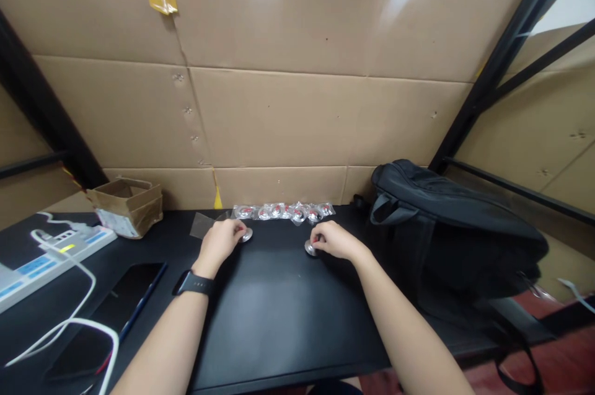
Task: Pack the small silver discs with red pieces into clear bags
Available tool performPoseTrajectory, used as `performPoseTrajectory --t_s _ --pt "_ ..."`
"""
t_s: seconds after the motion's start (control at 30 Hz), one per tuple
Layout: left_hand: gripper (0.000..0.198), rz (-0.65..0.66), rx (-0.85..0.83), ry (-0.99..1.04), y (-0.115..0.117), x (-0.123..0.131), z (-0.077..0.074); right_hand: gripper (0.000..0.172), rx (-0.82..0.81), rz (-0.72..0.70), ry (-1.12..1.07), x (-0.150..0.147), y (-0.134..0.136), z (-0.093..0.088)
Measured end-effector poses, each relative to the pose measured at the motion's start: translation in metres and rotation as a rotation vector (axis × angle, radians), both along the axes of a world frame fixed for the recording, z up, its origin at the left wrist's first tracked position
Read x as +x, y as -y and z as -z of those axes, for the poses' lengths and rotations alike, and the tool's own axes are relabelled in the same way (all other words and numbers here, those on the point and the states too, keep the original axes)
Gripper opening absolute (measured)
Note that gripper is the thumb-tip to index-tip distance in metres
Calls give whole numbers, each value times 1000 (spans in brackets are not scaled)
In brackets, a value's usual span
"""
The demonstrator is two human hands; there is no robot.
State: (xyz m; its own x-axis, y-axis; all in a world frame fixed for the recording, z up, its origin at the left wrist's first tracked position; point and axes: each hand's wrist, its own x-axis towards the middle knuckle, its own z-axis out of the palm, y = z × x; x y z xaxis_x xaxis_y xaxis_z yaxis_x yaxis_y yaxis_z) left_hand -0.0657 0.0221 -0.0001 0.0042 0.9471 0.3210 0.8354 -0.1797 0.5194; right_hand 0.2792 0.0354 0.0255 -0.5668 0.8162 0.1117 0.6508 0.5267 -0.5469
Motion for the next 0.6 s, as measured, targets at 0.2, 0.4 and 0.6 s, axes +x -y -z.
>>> performPoseTrajectory --t_s 0.2,0.4,0.6 --pt "30 203 -2 743 8 64 -3 19 17 124 -709 -42 11 5" --pt "29 293 -17 851 26 101 -2 34 -206 127 -1000 -74 27 15" --pt "28 247 -48 918 24 98 -1 32 -298 37 -944 -73 32 14"
